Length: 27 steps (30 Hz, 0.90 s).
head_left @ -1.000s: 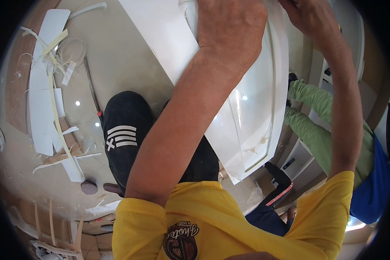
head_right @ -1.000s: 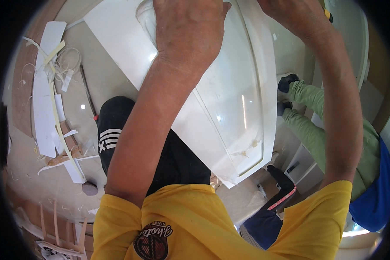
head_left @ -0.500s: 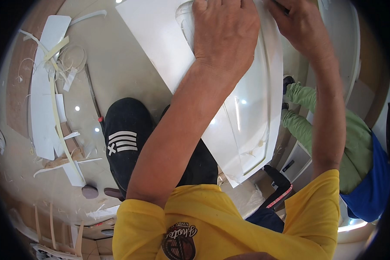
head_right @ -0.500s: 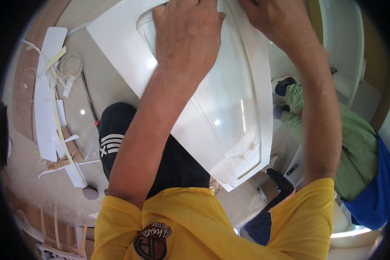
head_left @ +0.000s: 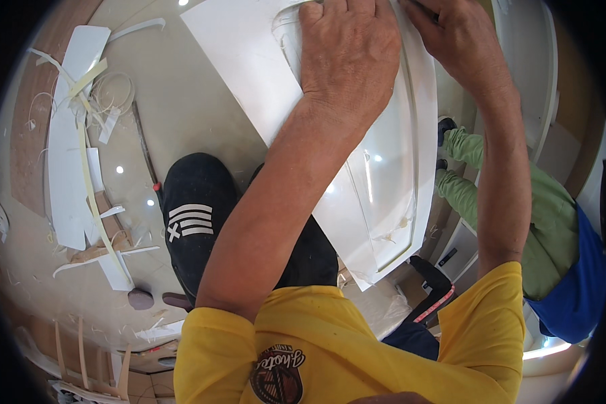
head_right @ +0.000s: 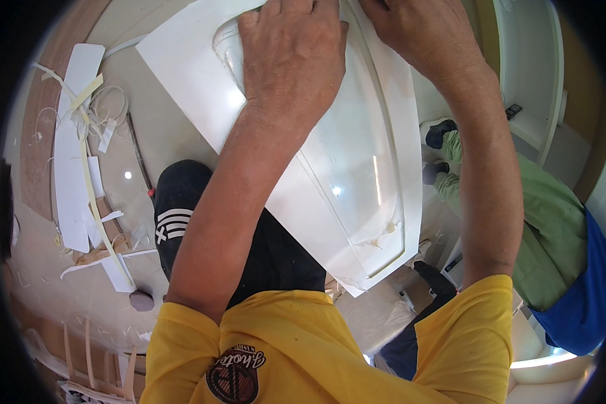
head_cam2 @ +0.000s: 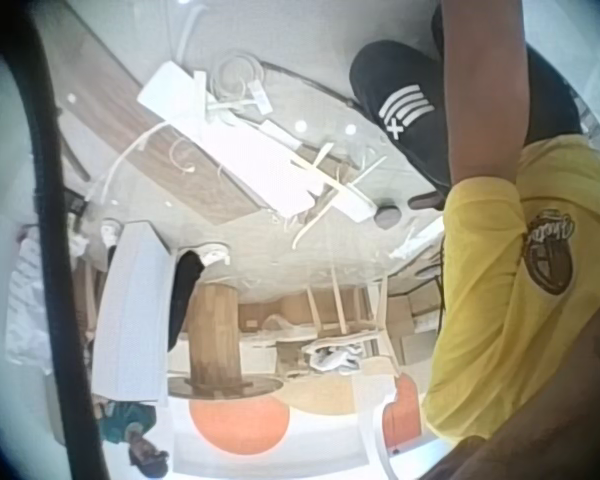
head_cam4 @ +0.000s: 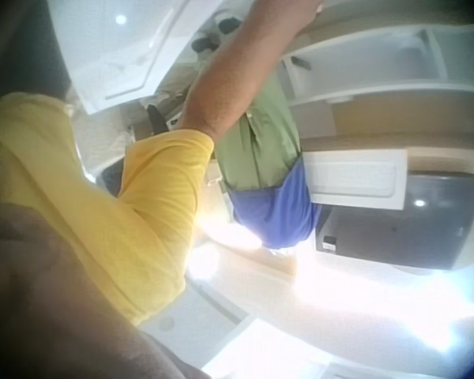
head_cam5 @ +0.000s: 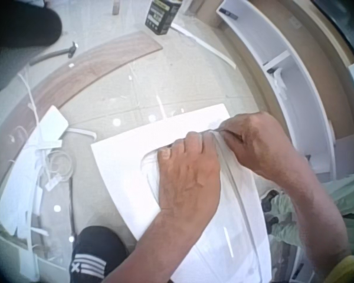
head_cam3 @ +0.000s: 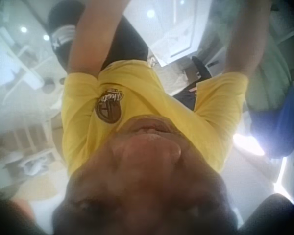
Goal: The person kneels on the floor and uses a utility knife to cut and peel protective film from a white rectangular panel. They repeatedly score the film along the panel edges and remove strips of the film.
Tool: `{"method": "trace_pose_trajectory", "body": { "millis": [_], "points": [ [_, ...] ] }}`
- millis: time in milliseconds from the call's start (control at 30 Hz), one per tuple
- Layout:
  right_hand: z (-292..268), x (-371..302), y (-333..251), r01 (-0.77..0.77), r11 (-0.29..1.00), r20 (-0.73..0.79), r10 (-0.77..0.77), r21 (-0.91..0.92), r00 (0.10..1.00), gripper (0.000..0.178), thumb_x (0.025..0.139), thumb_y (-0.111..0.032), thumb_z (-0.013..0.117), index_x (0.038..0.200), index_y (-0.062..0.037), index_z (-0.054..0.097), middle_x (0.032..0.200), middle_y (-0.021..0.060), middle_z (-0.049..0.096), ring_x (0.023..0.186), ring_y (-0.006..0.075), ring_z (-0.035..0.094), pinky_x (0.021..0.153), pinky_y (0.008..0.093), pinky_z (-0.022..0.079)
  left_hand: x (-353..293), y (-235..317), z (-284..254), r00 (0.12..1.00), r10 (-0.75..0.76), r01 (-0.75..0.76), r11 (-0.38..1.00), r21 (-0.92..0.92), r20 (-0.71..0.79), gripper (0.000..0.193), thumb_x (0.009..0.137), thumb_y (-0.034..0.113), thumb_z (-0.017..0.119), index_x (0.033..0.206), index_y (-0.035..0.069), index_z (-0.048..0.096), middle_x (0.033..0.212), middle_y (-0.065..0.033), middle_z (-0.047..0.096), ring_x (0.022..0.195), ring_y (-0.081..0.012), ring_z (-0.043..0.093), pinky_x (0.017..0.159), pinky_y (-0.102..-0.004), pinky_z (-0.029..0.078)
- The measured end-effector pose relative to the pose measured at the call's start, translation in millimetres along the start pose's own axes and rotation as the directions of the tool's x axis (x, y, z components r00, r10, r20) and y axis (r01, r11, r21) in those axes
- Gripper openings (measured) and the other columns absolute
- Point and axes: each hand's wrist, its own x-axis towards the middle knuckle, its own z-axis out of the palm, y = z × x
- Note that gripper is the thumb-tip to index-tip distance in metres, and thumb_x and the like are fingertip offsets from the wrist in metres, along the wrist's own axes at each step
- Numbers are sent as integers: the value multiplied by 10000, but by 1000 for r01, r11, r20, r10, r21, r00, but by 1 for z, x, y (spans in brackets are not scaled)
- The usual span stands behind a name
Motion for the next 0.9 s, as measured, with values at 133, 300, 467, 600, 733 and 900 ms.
{"method": "trace_pose_trajectory", "body": {
  "millis": [133,300,467,600,733,900],
  "points": [
    [0,-2,-19,-109,992,-1,109,-59,994,127,879,-59,664,864,44,737,814,240,714,748,400,713,719,441,569,1,0,1,1000,-4,4,1000,17,-3,161,918,111,556,1040,62,649,980,-84,596,936,-243,606,856,-423,428],
    [-1,-3,-32,-154,976,-31,151,-153,988,156,892,-63,644,781,34,696,743,244,681,692,406,695,678,453,557,0,-2,2,1000,-6,6,1000,0,-1,161,918,109,556,1043,60,645,969,-82,594,928,-240,605,850,-417,423],
    [4,-2,-34,-142,962,-10,143,-232,990,156,880,-63,653,765,34,695,739,263,675,680,415,696,663,458,557,0,-2,3,999,-5,3,999,-52,-34,162,922,108,551,1046,64,645,963,-82,598,931,-236,605,858,-415,421],
    [7,0,-31,-149,944,39,168,-295,985,172,873,-67,660,740,35,698,728,264,672,689,421,700,672,464,560,0,-3,3,1000,0,-1,999,-44,-22,166,928,108,547,1052,63,648,969,-83,604,938,-234,606,870,-417,424],
    [3,11,-29,-198,948,84,224,-248,971,186,870,-74,660,721,30,703,722,266,668,700,437,695,691,483,559,-3,-2,2,997,31,-35,998,-52,-76,243,939,114,545,1136,42,667,980,-80,610,946,-232,609,872,-415,429],
    [4,10,-23,-100,942,150,155,-321,976,181,892,-67,635,761,46,689,772,287,668,755,485,669,714,506,532,0,0,2,997,34,-34,999,7,-71,353,950,118,545,1271,26,658,989,-79,618,961,-233,613,873,-413,440]
  ]
}}
